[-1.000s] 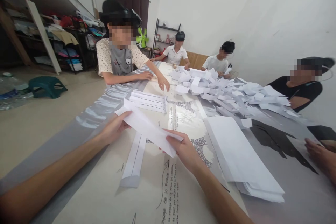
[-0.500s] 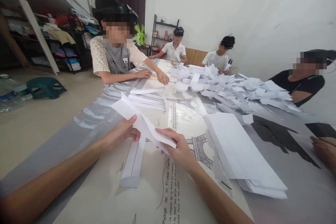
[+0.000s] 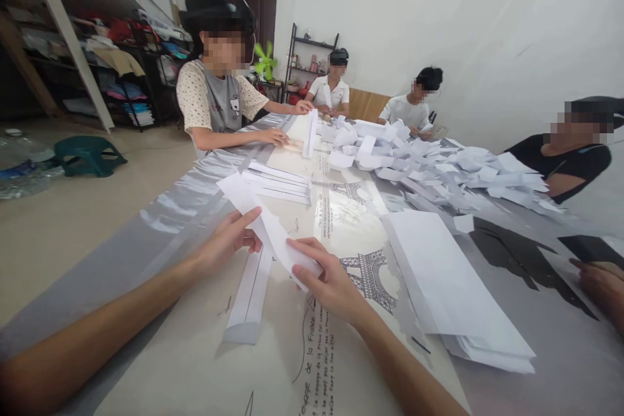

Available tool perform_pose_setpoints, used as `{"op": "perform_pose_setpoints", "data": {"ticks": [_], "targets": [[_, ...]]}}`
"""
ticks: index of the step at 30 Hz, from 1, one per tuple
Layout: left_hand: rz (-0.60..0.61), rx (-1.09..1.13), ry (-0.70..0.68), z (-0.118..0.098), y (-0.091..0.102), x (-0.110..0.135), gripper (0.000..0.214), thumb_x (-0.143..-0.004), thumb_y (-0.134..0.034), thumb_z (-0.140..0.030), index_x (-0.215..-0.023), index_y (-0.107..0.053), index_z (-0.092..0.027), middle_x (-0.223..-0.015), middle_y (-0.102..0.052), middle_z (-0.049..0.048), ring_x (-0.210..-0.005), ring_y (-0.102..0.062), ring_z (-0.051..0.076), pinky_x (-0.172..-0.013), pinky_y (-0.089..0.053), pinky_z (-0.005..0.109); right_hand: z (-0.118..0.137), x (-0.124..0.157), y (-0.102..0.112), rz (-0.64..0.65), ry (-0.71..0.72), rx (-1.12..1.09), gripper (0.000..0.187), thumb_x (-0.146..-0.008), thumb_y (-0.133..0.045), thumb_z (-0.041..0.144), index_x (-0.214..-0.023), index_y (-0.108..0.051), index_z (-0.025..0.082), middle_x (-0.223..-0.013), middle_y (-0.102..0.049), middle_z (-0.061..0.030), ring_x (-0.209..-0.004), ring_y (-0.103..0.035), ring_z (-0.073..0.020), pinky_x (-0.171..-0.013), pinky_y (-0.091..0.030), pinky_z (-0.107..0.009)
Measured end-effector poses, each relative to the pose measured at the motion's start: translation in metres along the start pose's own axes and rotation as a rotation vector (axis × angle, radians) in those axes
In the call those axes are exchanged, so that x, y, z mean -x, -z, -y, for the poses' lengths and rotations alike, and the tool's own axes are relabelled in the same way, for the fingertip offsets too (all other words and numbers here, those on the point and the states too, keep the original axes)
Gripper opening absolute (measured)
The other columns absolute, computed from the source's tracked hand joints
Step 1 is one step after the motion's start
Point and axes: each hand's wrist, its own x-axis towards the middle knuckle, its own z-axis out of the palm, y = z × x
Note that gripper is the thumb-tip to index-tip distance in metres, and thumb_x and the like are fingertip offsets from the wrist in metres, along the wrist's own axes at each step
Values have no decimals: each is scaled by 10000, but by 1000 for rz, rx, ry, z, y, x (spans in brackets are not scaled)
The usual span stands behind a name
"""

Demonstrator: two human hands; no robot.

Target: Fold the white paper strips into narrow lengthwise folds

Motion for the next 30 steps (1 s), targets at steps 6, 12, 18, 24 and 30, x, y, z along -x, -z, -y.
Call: {"op": "perform_pose_setpoints", "data": {"ticks": [6, 12, 18, 24, 30], "targets": [[-21, 110, -28, 5, 0, -3, 345, -857, -697, -484, -781, -640, -152, -697, -626, 38, -542, -589, 159, -532, -389, 288, -4, 1, 1, -20, 4, 10, 440, -967, -600, 385, -1404, -588, 346, -1351, -536, -74, -902, -629, -201, -707, -594, -370], [-95, 80, -60, 13, 3, -7, 358, -819, -743, -491, -761, -662, -147, -662, -600, 24, -550, -564, 136, -523, -357, 272, 3, 3, -2, -69, -120, -145, 721, -915, -682, 407, -1552, -353, 332, -1277, -645, -96, -894, -707, -224, -754, -596, -406], [-131, 9, -86, 10, 3, -5, 374, -822, -738, -494, -693, -655, -152, -579, -595, 33, -534, -537, 140, -527, -350, 278, 6, -2, -2, -21, -250, -254, 594, -857, -761, 404, -1382, -572, 198, -896, -766, -74, -725, -731, -218, -725, -567, -390], [-99, 25, -63, 5, 6, -6, 352, -803, -760, -465, -687, -672, -145, -597, -620, 50, -545, -550, 143, -535, -359, 274, 1, -4, 1, 4, -274, -260, 331, -843, -772, 438, -1046, -730, 180, -966, -762, -89, -721, -728, -195, -661, -557, -331], [-114, 27, -36, 4, 1, -3, 345, -763, -805, -462, -679, -652, -164, -535, -526, -8, -474, -443, 105, -483, -272, 268, 2, -2, -2, 43, -249, -269, 285, -827, -797, 393, -1002, -725, 179, -934, -762, -75, -726, -741, -203, -707, -576, -360]]}}
